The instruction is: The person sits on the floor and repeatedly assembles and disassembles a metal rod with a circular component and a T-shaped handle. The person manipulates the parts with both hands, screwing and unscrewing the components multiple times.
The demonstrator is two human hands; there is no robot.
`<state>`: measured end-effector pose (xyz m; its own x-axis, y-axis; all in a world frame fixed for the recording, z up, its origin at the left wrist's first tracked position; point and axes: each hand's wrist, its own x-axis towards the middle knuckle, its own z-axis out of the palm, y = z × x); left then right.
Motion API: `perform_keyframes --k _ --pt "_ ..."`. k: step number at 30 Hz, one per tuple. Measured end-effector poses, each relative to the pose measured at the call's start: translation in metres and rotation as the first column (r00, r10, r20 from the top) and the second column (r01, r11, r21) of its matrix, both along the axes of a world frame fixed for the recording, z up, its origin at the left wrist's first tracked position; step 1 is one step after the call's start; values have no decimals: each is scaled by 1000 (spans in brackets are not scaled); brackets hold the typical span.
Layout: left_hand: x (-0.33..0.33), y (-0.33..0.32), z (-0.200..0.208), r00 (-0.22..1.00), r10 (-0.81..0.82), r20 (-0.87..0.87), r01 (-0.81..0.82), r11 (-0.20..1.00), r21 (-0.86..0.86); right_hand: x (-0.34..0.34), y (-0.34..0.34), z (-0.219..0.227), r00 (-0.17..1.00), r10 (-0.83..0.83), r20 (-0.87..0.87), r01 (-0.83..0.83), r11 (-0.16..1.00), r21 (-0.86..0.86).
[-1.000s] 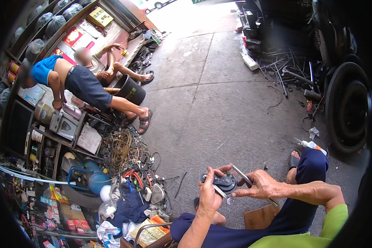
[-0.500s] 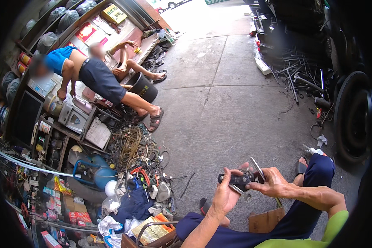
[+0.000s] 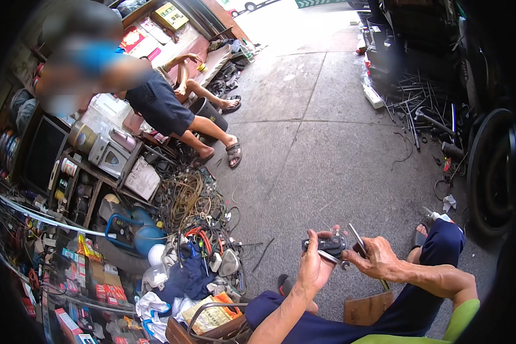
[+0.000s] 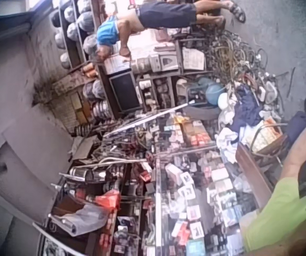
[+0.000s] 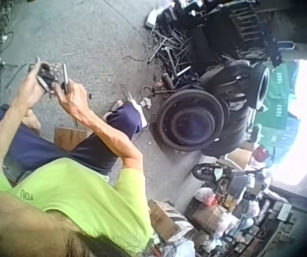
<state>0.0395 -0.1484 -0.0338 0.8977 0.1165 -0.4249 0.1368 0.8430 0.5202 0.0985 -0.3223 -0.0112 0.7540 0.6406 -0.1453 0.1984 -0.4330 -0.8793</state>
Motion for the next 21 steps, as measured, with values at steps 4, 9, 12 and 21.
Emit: perform_keyframes --k 4,9,12,21 --pt "3 1 -4 997 77 24 -78 996 46 -2 0 -2 999 41 13 -40 998 -58" --pt "7 1 -8 997 72 31 -74 995 61 -7 4 -3 996 93 19 -93 995 29" --pt "6 -5 -1 996 82 -16 -82 996 47 -13 4 -13 986 168 -19 -167 985 30" --pt "10 1 0 995 94 -16 -91 985 147 -8 10 0 979 196 -62 -192 979 63"
